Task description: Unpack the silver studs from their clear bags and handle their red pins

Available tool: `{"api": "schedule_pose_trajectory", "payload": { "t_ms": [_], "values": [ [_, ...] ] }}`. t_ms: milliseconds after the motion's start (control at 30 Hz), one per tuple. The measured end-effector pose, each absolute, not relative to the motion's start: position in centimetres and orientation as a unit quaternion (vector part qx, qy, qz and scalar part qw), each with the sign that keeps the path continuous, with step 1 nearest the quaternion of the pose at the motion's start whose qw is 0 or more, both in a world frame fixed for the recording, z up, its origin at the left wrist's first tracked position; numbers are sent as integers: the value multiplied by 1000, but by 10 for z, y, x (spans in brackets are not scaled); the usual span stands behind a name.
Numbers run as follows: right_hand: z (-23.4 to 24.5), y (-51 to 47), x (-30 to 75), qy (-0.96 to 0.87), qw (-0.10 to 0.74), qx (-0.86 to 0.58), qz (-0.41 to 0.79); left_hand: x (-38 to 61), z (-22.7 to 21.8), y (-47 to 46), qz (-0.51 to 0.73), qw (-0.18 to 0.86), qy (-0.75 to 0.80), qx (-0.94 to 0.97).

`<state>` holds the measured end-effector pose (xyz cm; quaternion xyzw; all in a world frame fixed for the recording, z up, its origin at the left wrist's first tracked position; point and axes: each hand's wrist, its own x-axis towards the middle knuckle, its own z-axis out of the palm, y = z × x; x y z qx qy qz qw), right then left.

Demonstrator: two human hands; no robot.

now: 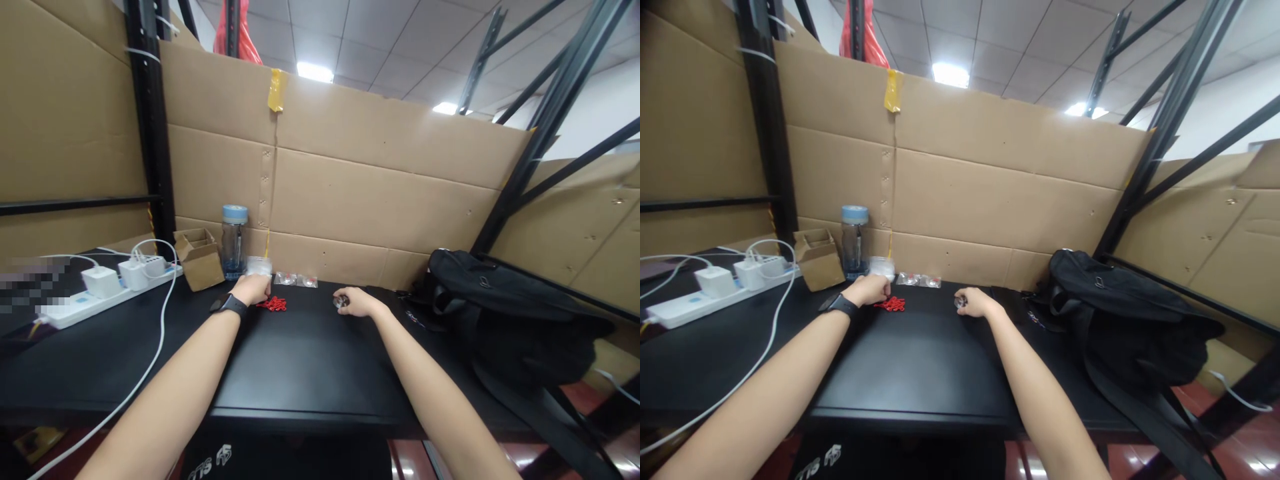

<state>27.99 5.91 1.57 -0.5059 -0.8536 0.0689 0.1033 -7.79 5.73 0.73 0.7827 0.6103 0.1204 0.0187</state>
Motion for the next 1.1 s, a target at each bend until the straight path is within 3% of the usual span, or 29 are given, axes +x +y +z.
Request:
{"api": "schedule_pose_trajectory", "payload": {
  "t_ms": [133, 300, 467, 567, 800, 900, 1100],
  "values": [
    [9, 54, 290, -841, 174, -504, 96, -78, 4, 56, 129, 4, 627, 769],
    [8, 57, 292, -825, 201, -516, 112, -70, 14, 53, 154, -7, 614, 774],
    [9, 54, 298, -810, 229, -530, 105, -40, 25, 40, 259, 15, 529, 808],
    [8, 51, 291, -804, 291, -508, 109, -21, 26, 32, 290, 19, 513, 808],
    [10, 33, 242, -737, 458, -360, 343, -5, 24, 26, 337, 47, 478, 810],
    [12, 21, 225, -703, 486, -307, 417, 1, 23, 24, 372, 70, 464, 801],
    [12, 11, 216, -668, 495, -290, 474, 17, 21, 15, 403, 11, 466, 788]
  ]
}}
